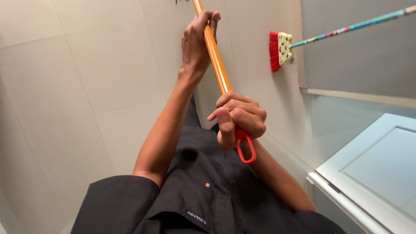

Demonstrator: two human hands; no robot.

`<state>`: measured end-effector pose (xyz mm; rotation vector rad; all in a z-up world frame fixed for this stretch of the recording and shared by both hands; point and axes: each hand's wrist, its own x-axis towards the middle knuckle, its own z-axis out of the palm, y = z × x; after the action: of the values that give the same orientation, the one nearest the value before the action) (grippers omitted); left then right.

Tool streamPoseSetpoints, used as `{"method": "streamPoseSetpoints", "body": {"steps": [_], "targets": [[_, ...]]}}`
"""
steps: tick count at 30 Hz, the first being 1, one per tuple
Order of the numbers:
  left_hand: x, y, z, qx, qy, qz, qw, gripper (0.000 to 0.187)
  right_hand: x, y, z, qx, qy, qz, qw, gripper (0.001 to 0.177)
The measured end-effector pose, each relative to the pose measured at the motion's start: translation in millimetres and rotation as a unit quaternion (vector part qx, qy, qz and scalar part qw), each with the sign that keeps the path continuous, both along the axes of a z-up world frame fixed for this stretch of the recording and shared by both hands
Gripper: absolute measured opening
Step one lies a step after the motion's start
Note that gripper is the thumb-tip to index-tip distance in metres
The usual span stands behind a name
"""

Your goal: The person mops a tiled floor using a microfiber mop with an orange handle. They move the mop back and forth across the floor, covering different areas of the room.

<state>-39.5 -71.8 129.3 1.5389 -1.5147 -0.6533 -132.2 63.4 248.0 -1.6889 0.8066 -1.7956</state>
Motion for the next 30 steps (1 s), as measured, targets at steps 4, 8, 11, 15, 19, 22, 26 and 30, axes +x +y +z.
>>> {"method": "streamPoseSetpoints", "body": {"steps": [4,8,11,15,19,22,26,30], "targets": [[12,-54,-40,0.018,-0.002,-0.009,1.0,0.032,13,-55,-25,0.06,0.008,0.005,0.998,0.033],[17,-61,-82,0.114,-0.051,-0.036,0.991,0.035,16,-80,-48,0.133,0.056,-0.016,0.989,0.033],[13,-41,-104,0.181,-0.047,-0.056,0.981,0.035,15,-76,-58,0.182,0.083,-0.026,0.98,0.034],[10,-7,-121,0.207,-0.036,-0.058,0.976,0.034,11,-48,-68,0.204,0.098,-0.029,0.974,0.033],[13,1,-139,0.199,-0.065,-0.088,0.974,0.03,6,-37,-102,0.136,0.089,-0.014,0.987,0.033],[9,14,-157,0.196,-0.054,-0.089,0.975,0.026,-3,-37,-141,0.054,0.042,0.017,0.998,0.034],[13,-1,-177,0.27,-0.045,-0.081,0.958,0.028,2,-47,-176,0.028,0.031,0.02,0.999,0.036],[25,-49,-188,0.256,-0.029,-0.073,0.963,0.064,6,-114,-207,0.022,0.049,0.011,0.998,0.032]]}}
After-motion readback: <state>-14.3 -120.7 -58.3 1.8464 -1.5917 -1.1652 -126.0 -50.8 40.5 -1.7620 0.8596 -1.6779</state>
